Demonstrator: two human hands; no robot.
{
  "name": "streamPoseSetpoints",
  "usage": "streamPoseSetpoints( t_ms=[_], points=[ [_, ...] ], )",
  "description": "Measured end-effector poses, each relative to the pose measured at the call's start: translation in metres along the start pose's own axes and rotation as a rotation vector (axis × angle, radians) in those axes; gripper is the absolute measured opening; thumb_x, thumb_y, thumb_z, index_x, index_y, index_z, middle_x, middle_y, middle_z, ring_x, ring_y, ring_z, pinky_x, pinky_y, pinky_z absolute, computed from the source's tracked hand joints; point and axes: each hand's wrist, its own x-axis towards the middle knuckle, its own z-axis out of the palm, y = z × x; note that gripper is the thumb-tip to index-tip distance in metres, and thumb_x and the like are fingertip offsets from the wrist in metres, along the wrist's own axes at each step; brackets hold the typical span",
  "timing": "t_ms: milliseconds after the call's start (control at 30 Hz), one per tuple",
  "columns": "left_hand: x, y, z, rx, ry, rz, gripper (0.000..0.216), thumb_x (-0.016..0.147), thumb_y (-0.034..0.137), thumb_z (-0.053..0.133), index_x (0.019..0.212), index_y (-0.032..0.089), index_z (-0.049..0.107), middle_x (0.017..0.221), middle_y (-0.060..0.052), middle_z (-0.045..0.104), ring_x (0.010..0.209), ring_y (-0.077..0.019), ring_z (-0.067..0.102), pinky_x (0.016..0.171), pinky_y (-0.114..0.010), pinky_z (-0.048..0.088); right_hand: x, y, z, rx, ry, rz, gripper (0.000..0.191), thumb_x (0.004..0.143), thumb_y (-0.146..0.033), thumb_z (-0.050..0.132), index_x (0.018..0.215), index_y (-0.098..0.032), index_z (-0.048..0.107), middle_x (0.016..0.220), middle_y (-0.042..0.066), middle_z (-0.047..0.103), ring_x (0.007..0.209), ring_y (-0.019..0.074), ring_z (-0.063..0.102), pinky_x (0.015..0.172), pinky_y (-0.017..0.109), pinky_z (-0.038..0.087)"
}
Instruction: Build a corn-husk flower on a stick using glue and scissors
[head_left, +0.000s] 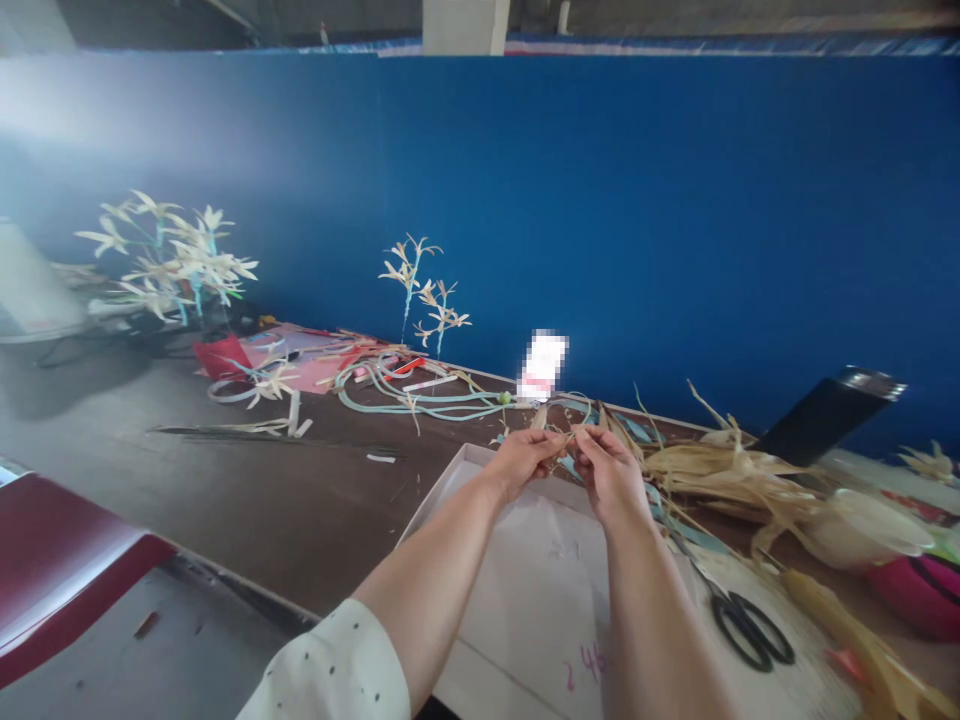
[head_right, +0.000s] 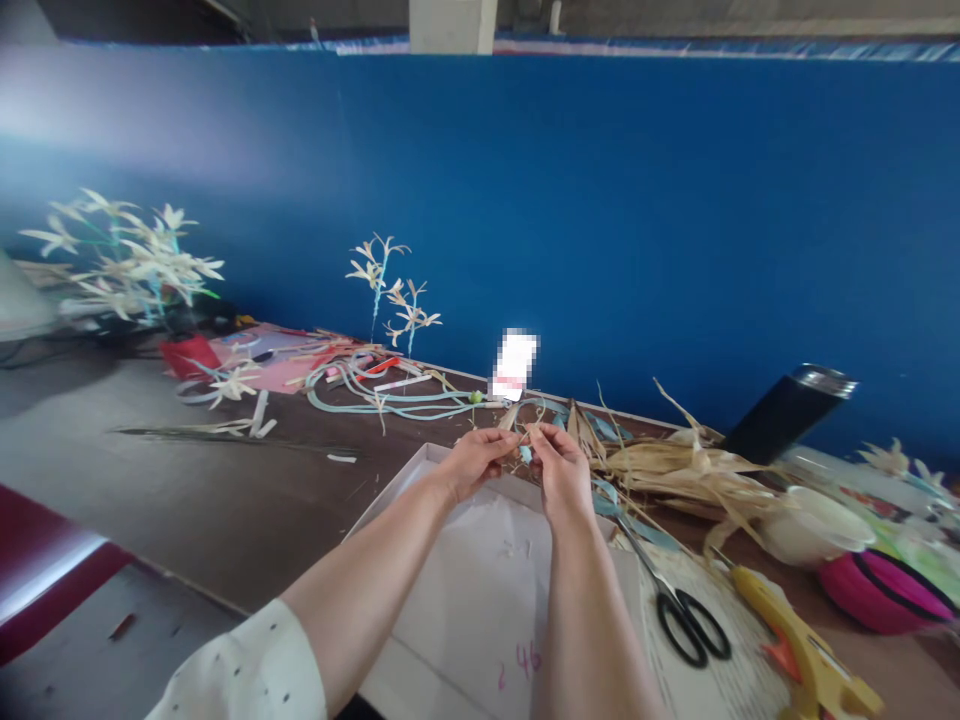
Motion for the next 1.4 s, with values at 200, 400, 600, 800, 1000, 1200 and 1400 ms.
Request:
streamPoseSetpoints(
  t_ms=[200,400,600,800,1000,1200,1400],
  points=[
    [-0.004,0.004,-0.001,-0.132,-0.072,-0.062,0.044,0.059,0.042,0.078,0.088,0.01,0.068,0.07,-0.001,0.052,0.052,-0.0025,0.034,0.045,-0.018,0.016,-0.002,-0.004,0.001,0.058,-0.065,0.035,0.035,0.057,-0.039,0.081,0.079,-0.019,0.065,0.066,-0.003,0.057,0.049,0.0057,0.038,0.044,0.018,0.032],
    [-0.004,0.002,-0.002,-0.11,-0.104,-0.038,0.04,0.061,0.041,0.077,0.085,0.01,0.068,0.062,0.002,0.044,0.051,-0.0026,0.029,0.045,-0.018,0.014,-0.002,-0.003,-0.001,0.1,-0.099,0.054,0.032,0.059,-0.037,0.081,0.081,-0.02,0.065,0.064,-0.004,0.055,0.05,0.0056,0.039,0.045,0.017,0.033],
    [0.001,-0.002,-0.002,0.012,0.043,0.052,0.041,0.062,0.044,0.076,0.086,0.011,0.067,0.063,0.001,0.05,0.053,-0.0043,0.038,0.046,-0.018,0.023,0.0,0.0,-0.002,0.028,-0.064,0.044,0.041,0.058,-0.041,0.08,0.091,-0.019,0.07,0.065,-0.003,0.056,0.051,0.0066,0.039,0.043,0.018,0.031],
    [0.001,0.0,0.0,0.285,0.17,0.229,0.032,0.07,0.04,0.068,0.084,0.012,0.07,0.071,-0.003,0.062,0.059,-0.0087,0.049,0.057,-0.022,0.039,-0.001,-0.002,-0.001,0.021,-0.017,0.061,0.043,0.056,-0.039,0.082,0.091,-0.017,0.072,0.059,-0.002,0.055,0.051,0.006,0.04,0.043,0.017,0.031],
    [-0.005,-0.001,0.003,0.758,0.264,0.512,0.015,0.078,0.027,0.059,0.082,0.017,0.07,0.079,-0.002,0.065,0.072,-0.0121,0.056,0.066,-0.022,0.043,0.002,0.001,-0.004,-0.058,0.016,0.041,0.041,0.057,-0.043,0.081,0.088,-0.017,0.072,0.056,-0.004,0.05,0.049,0.0055,0.036,0.041,0.017,0.027],
    [-0.01,-0.004,0.004,1.143,0.325,0.696,0.02,0.085,0.025,0.05,0.085,0.021,0.069,0.083,-0.004,0.063,0.084,-0.015,0.058,0.07,-0.023,0.041,0.005,0.004,-0.007,-0.113,0.061,0.037,0.039,0.056,-0.045,0.082,0.08,-0.017,0.07,0.052,-0.005,0.046,0.047,0.0056,0.035,0.041,0.018,0.027],
    [-0.008,-0.004,0.004,1.003,0.312,0.601,0.019,0.084,0.031,0.054,0.085,0.021,0.07,0.083,-0.003,0.065,0.079,-0.0144,0.058,0.069,-0.023,0.041,0.006,0.006,-0.008,-0.145,0.061,0.003,0.036,0.057,-0.046,0.08,0.077,-0.017,0.068,0.051,-0.005,0.045,0.046,0.0062,0.035,0.041,0.019,0.027]
  ],
)
